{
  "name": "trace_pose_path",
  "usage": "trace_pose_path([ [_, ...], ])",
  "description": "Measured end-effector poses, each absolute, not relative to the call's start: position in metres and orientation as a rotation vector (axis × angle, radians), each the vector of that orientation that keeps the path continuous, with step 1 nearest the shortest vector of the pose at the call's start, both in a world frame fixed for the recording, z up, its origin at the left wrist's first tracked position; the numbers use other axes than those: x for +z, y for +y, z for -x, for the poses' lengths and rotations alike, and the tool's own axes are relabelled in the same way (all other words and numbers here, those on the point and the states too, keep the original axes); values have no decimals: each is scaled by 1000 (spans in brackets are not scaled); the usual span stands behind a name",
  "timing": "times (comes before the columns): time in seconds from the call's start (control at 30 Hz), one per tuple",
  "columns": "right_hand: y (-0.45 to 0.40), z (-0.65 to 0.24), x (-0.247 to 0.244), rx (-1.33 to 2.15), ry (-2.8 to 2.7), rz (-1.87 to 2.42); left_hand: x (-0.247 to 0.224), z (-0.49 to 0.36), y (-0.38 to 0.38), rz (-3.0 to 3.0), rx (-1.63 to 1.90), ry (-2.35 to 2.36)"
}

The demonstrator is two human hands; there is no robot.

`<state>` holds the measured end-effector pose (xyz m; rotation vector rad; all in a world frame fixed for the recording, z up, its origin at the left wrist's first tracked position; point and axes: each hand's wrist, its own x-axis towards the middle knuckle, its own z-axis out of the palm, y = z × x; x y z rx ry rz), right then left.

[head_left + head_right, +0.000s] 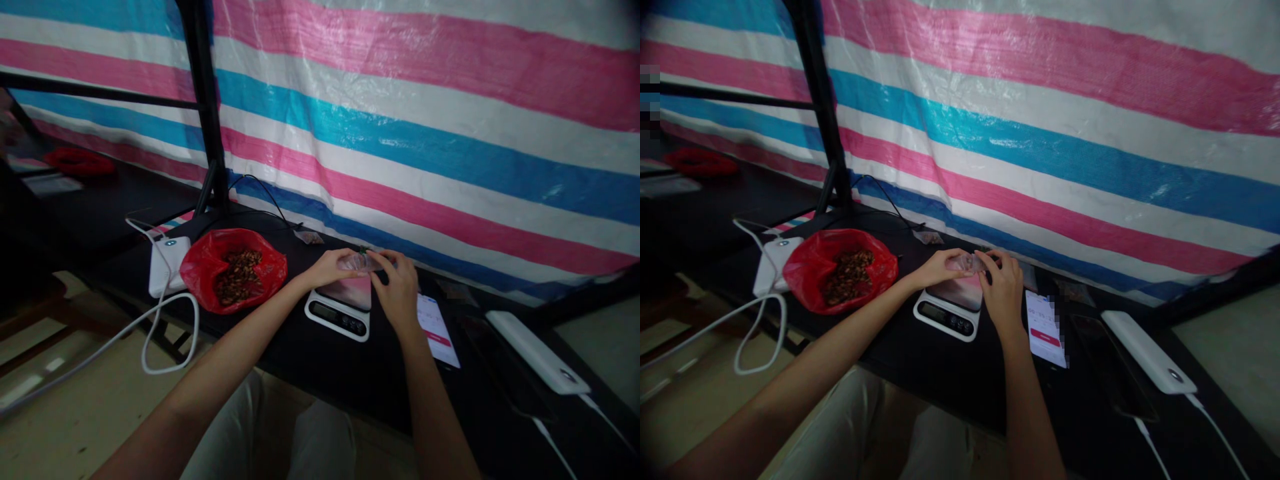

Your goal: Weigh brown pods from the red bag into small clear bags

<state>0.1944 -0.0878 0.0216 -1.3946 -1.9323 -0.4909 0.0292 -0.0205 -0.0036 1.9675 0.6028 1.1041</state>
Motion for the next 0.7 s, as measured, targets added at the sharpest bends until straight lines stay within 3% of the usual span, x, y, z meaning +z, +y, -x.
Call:
trace_pose_path([
  [0.43, -94, -190, 22, -847, -2000, 1422, -3, -29, -21, -1927, 1077, 592],
  [0.7, -93, -192, 21, -856, -1947, 1332, -2, -30, -22, -1864, 1052, 598],
])
